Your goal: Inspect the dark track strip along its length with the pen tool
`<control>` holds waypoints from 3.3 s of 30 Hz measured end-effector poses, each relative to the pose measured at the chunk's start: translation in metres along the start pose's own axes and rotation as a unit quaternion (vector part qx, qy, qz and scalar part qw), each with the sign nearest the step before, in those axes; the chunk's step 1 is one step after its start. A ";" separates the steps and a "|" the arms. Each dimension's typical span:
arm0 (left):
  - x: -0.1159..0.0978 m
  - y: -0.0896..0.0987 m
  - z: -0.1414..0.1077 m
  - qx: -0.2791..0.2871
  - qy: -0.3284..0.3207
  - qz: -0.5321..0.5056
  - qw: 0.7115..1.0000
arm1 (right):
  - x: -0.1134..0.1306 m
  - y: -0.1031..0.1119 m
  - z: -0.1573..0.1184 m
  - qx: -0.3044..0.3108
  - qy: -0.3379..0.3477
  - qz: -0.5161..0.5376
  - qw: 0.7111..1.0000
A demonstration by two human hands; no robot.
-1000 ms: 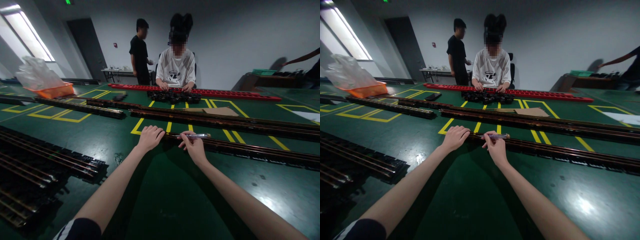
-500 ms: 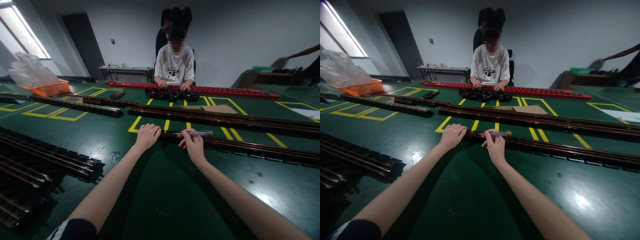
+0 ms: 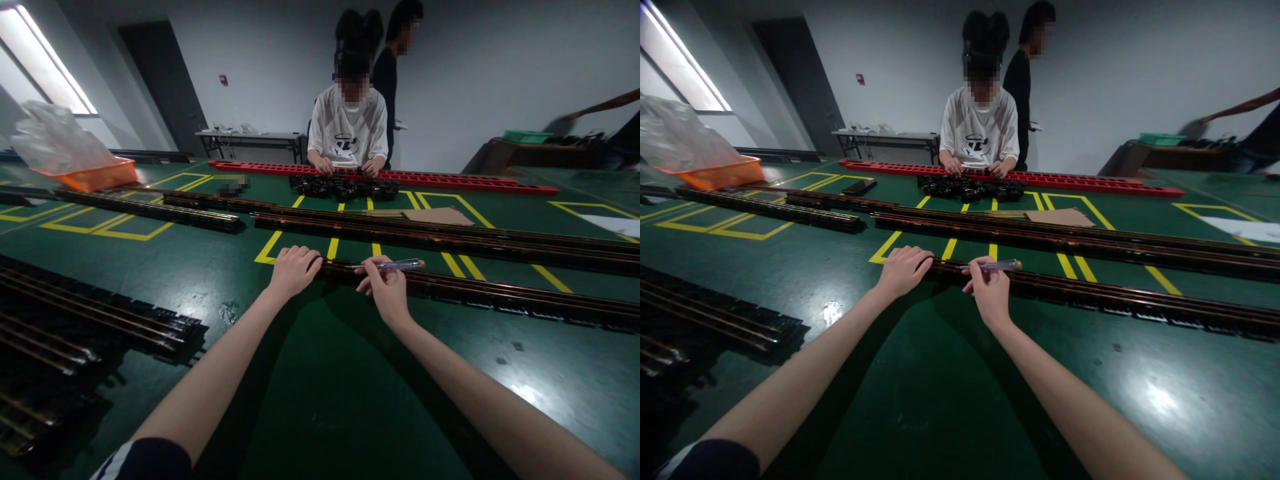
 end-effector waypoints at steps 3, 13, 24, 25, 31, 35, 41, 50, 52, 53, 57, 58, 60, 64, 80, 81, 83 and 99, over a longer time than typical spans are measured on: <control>0.000 0.000 0.000 -0.011 -0.002 0.010 1.000 | 0.000 0.001 0.000 -0.006 -0.002 -0.003 1.000; 0.001 -0.001 -0.001 -0.002 -0.001 0.000 1.000 | -0.001 0.001 0.000 -0.005 -0.005 -0.003 1.000; -0.010 0.002 -0.001 -0.019 -0.041 0.020 0.999 | 0.002 -0.001 0.000 0.010 0.008 -0.009 1.000; -0.011 0.002 -0.001 -0.022 -0.044 0.017 0.999 | 0.003 -0.001 0.000 0.010 0.011 -0.007 1.000; -0.014 0.000 -0.002 -0.030 -0.045 -0.012 0.998 | 0.004 -0.001 0.000 0.007 0.017 0.002 1.000; -0.013 -0.001 -0.001 -0.033 -0.027 -0.030 0.999 | 0.002 -0.001 0.001 0.007 0.023 0.008 1.000; -0.009 -0.002 0.000 -0.025 0.000 -0.038 0.999 | 0.000 -0.001 0.001 0.010 0.020 0.006 1.000; -0.008 -0.001 0.002 -0.013 0.018 -0.038 0.999 | 0.000 -0.001 0.001 0.015 0.020 -0.005 1.000; -0.006 -0.002 0.004 -0.007 0.032 -0.037 0.999 | 0.000 -0.002 0.001 0.017 0.021 -0.006 1.000; -0.005 -0.003 0.005 -0.004 0.035 -0.036 0.999 | 0.000 -0.002 0.001 0.017 0.021 -0.005 1.000; -0.005 -0.004 0.006 0.001 0.041 -0.032 0.999 | 0.002 -0.002 0.000 0.020 0.027 0.004 0.999; -0.005 -0.004 0.005 0.000 0.041 -0.031 0.999 | 0.002 -0.002 0.000 0.021 0.028 0.004 0.999; -0.006 -0.004 0.005 -0.001 0.039 -0.026 0.999 | 0.002 -0.002 0.000 0.021 0.028 0.001 0.999; -0.002 -0.002 0.006 0.001 0.046 -0.016 0.999 | 0.000 -0.006 0.001 0.041 0.028 -0.002 0.999; 0.025 0.003 0.004 -0.029 0.109 -0.007 0.994 | 0.004 0.000 0.000 0.008 0.017 0.001 1.000; 0.026 0.003 0.004 -0.032 0.110 -0.010 0.993 | 0.004 0.000 0.000 0.004 0.017 0.001 1.000; 0.027 0.004 0.004 -0.039 0.111 -0.013 0.993 | 0.005 0.002 0.000 -0.007 0.018 0.001 1.000; 0.031 0.004 0.002 -0.047 0.132 -0.014 0.990 | 0.005 -0.002 0.000 0.024 0.046 -0.022 0.998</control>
Point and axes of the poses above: each hand's wrist, its own z-axis towards the middle knuckle, its own y-axis out of the back of the hand, x = y × z, the point moved 9 cm from there along z, towards the middle knuckle, and after that the axes turned 6 degrees about y, right-handed, at the moved point
